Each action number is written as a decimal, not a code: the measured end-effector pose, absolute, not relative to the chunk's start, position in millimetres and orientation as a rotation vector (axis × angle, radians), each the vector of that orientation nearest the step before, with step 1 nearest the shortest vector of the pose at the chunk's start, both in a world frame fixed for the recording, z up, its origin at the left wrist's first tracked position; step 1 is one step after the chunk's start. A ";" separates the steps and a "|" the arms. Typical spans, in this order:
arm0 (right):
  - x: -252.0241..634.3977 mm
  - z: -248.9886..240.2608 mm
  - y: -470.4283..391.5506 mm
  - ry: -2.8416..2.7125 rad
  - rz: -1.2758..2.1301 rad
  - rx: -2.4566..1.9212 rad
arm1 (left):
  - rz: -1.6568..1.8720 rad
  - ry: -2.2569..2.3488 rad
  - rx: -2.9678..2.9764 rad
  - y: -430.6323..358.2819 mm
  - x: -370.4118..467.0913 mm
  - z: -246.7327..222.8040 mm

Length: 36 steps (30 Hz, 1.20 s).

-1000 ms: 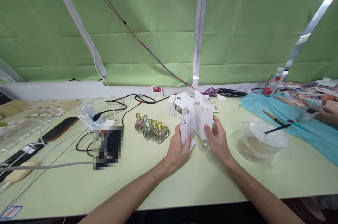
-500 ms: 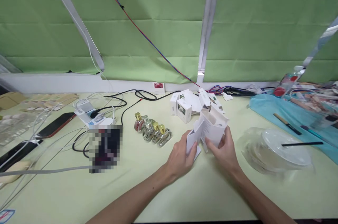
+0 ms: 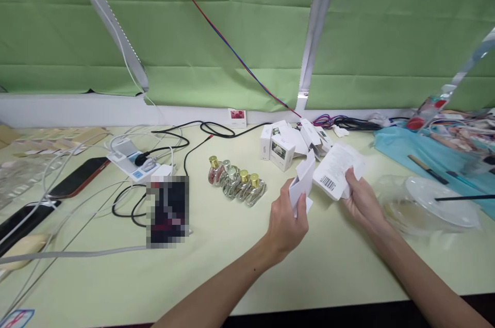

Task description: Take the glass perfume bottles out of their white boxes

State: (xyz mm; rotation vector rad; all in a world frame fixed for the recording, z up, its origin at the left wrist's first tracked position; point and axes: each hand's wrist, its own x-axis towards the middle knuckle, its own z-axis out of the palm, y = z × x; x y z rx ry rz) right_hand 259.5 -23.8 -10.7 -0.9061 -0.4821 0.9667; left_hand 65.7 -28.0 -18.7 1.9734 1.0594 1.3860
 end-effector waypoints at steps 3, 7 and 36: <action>262.2 -17.6 -20.6 -0.451 1.035 -0.937 | 1.381 1.077 1.910 -31.7 68.0 -21.3; 263.4 -22.4 -17.2 -0.425 1.145 -0.956 | 1.373 1.110 1.834 -33.5 66.0 -22.5; 224.5 -12.0 -27.8 -0.762 1.310 -0.885 | 1.255 1.037 2.138 -9.5 52.6 -16.9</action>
